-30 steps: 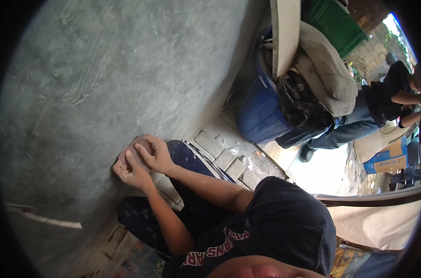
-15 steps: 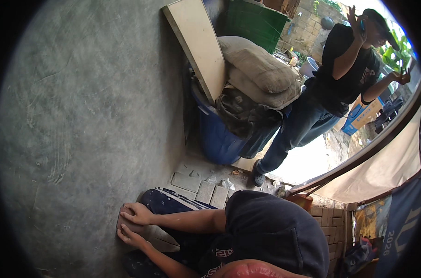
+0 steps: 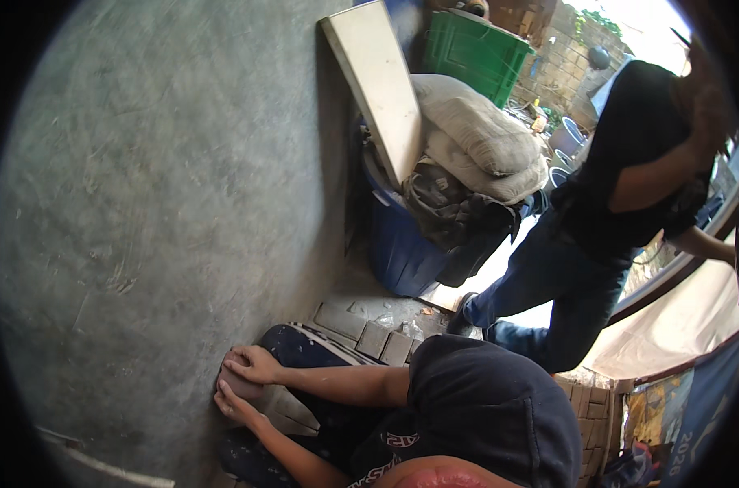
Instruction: The person sands a concrete wall with sandpaper, folds the sandpaper, and rubs the wall surface with their hands.
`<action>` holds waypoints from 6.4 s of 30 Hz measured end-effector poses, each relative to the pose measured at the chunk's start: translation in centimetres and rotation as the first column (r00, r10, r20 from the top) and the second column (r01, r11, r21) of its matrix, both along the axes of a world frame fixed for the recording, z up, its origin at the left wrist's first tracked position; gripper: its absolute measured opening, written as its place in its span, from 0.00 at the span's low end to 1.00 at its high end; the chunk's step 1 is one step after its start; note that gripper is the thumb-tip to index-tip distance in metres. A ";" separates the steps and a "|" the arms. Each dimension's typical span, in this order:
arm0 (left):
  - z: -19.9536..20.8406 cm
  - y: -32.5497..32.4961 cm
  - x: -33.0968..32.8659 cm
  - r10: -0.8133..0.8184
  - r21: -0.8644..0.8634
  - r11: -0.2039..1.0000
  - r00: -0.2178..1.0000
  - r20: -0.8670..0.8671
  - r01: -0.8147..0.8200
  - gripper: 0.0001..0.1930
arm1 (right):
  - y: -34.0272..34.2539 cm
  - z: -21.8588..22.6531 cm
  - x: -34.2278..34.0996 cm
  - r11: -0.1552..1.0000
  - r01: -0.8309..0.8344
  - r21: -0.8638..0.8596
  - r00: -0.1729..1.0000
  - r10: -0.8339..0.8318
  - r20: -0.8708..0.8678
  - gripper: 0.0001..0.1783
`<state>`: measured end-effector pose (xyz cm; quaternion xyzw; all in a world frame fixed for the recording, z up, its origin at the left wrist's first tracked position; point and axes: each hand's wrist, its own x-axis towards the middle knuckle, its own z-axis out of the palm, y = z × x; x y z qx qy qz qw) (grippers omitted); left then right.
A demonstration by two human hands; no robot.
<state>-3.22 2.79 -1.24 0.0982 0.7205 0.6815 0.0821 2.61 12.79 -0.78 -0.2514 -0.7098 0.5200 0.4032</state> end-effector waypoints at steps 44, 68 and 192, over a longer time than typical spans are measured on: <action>-3.3 0.4 1.0 -0.049 -0.058 0.996 0.940 0.338 0.073 0.21 | 2.5 0.0 0.3 0.859 -0.474 0.193 0.820 0.351 0.452 0.16; -3.0 1.7 1.4 -0.044 0.113 0.994 0.886 0.462 -0.010 0.21 | 2.2 2.0 1.0 0.853 -0.498 0.159 0.769 0.349 0.535 0.21; -22.0 1.3 -2.2 -0.400 -0.617 0.744 0.911 -0.106 0.255 0.13 | 0.4 -2.8 0.6 0.819 -0.544 0.182 0.718 0.342 0.606 0.14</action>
